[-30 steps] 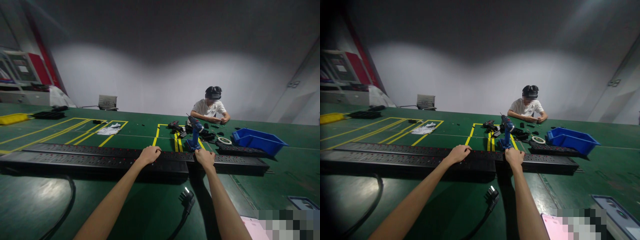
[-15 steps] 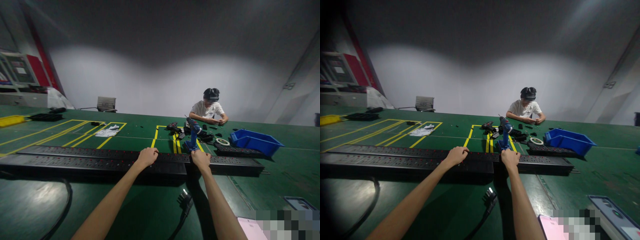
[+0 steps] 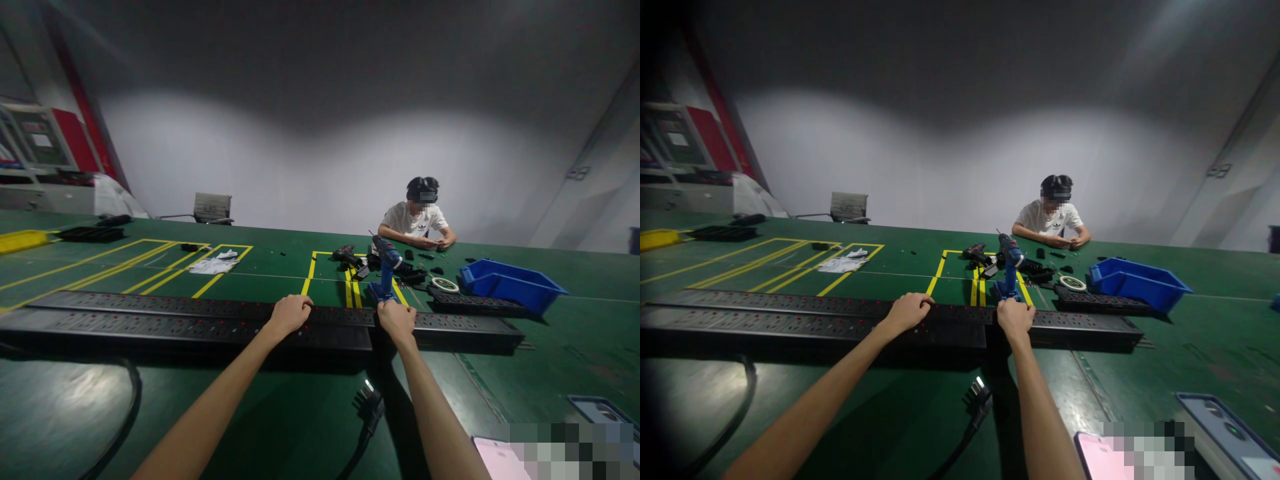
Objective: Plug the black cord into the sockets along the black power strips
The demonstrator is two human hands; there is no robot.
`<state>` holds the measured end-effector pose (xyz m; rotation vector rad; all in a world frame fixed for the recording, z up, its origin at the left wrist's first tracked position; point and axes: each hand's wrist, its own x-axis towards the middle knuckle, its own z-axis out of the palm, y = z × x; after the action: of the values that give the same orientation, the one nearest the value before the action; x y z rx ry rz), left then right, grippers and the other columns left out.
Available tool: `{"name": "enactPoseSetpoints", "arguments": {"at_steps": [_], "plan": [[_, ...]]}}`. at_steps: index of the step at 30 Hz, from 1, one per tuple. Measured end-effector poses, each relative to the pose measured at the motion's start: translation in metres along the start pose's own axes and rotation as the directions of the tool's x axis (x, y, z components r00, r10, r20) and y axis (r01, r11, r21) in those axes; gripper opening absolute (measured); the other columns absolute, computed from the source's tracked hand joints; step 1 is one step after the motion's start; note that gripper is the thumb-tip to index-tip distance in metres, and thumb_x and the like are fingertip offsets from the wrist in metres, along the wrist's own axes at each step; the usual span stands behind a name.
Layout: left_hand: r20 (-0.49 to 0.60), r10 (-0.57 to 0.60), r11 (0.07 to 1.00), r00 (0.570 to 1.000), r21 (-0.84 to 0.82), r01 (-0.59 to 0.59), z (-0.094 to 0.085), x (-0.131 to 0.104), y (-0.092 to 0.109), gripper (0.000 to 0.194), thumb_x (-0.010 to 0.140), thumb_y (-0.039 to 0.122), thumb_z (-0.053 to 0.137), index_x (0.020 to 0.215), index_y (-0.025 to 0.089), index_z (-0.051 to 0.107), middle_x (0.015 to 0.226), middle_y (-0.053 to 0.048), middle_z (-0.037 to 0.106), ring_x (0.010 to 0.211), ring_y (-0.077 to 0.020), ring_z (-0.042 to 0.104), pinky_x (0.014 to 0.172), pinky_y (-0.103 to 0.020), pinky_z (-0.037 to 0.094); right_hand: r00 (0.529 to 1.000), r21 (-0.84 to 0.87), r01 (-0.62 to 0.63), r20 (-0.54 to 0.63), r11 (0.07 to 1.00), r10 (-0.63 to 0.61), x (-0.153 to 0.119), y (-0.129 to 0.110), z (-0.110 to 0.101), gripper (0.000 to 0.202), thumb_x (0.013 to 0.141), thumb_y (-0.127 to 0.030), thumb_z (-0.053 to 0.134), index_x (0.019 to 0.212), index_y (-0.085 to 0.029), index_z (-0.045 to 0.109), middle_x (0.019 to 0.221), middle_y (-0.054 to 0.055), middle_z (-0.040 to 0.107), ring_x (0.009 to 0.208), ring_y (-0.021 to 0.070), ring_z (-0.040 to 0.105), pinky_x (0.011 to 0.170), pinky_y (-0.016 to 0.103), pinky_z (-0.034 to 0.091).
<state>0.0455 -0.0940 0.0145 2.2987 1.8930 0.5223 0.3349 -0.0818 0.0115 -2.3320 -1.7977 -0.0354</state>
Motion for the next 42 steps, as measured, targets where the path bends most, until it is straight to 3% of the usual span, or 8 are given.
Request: {"name": "enactPoseSetpoints", "arguments": {"at_steps": [9, 22, 31, 35, 39, 42], "plan": [[-0.018, -0.046, 0.998, 0.999, -0.035, 0.046, -0.008, -0.007, -0.018, 0.033, 0.085, 0.030, 0.043, 0.101, 0.030, 0.072, 0.107, -0.001, 0.070, 0.100, -0.0222, 0.063, 0.090, -0.035, 0.047, 0.997, 0.046, 0.047, -0.055, 0.998, -0.045, -0.007, -0.017, 0.006, 0.047, 0.091, -0.034, 0.030, 0.094, -0.008, 0.069, 0.089, 0.022, 0.068, 0.096, 0.0321, 0.061, 0.090, 0.046, 0.024], [-0.073, -0.061, 0.996, 0.995, -0.063, 0.057, -0.003, -0.008, -0.019, 0.032, 0.085, 0.030, 0.043, 0.098, 0.027, 0.073, 0.100, -0.005, 0.072, 0.096, -0.0233, 0.064, 0.087, -0.036, 0.047, 0.999, 0.062, 0.045, -0.019, 0.997, -0.044, -0.004, -0.017, 0.004, 0.048, 0.091, -0.036, 0.028, 0.094, -0.009, 0.069, 0.091, 0.021, 0.068, 0.096, 0.0316, 0.061, 0.090, 0.045, 0.024], [-0.061, -0.037, 0.994, 0.997, -0.104, 0.030, 0.000, -0.005, -0.026, 0.033, 0.086, 0.026, 0.043, 0.101, 0.027, 0.072, 0.104, -0.003, 0.071, 0.100, -0.0207, 0.063, 0.094, -0.033, 0.044, 0.997, 0.055, 0.075, -0.006, 0.996, -0.074, -0.002, -0.014, 0.006, 0.050, 0.093, -0.039, 0.027, 0.094, -0.011, 0.069, 0.092, 0.019, 0.068, 0.095, 0.0301, 0.061, 0.090, 0.046, 0.027], [-0.044, -0.032, 0.993, 0.998, -0.117, 0.027, 0.001, -0.004, -0.027, 0.034, 0.086, 0.024, 0.042, 0.103, 0.026, 0.072, 0.105, -0.002, 0.071, 0.102, -0.0191, 0.063, 0.098, -0.032, 0.042, 0.973, 0.109, 0.150, 0.160, 0.983, -0.166, 0.005, -0.006, -0.009, 0.044, 0.091, -0.044, 0.034, 0.095, -0.016, 0.069, 0.096, 0.014, 0.068, 0.097, 0.0286, 0.060, 0.088, 0.043, 0.033], [-0.035, -0.044, 0.992, 0.998, -0.118, 0.040, 0.000, -0.005, -0.026, 0.035, 0.086, 0.023, 0.041, 0.104, 0.026, 0.071, 0.106, -0.002, 0.071, 0.103, -0.0193, 0.062, 0.098, -0.032, 0.042, 0.893, 0.247, 0.282, 0.285, 0.927, -0.348, 0.006, 0.008, -0.042, 0.032, 0.088, -0.038, 0.044, 0.097, -0.016, 0.067, 0.096, 0.009, 0.068, 0.087, 0.0204, 0.061, 0.073, 0.028, 0.040], [-0.035, -0.045, 0.993, 0.998, -0.112, 0.041, -0.002, -0.006, -0.024, 0.036, 0.087, 0.023, 0.041, 0.105, 0.026, 0.071, 0.107, -0.002, 0.071, 0.104, -0.0193, 0.062, 0.099, -0.031, 0.042, 0.833, 0.255, 0.367, 0.337, 0.895, -0.438, -0.005, 0.013, -0.075, 0.027, 0.083, -0.034, 0.053, 0.098, -0.017, 0.067, 0.091, 0.006, 0.068, 0.081, 0.0179, 0.061, 0.067, 0.024, 0.040]]}}
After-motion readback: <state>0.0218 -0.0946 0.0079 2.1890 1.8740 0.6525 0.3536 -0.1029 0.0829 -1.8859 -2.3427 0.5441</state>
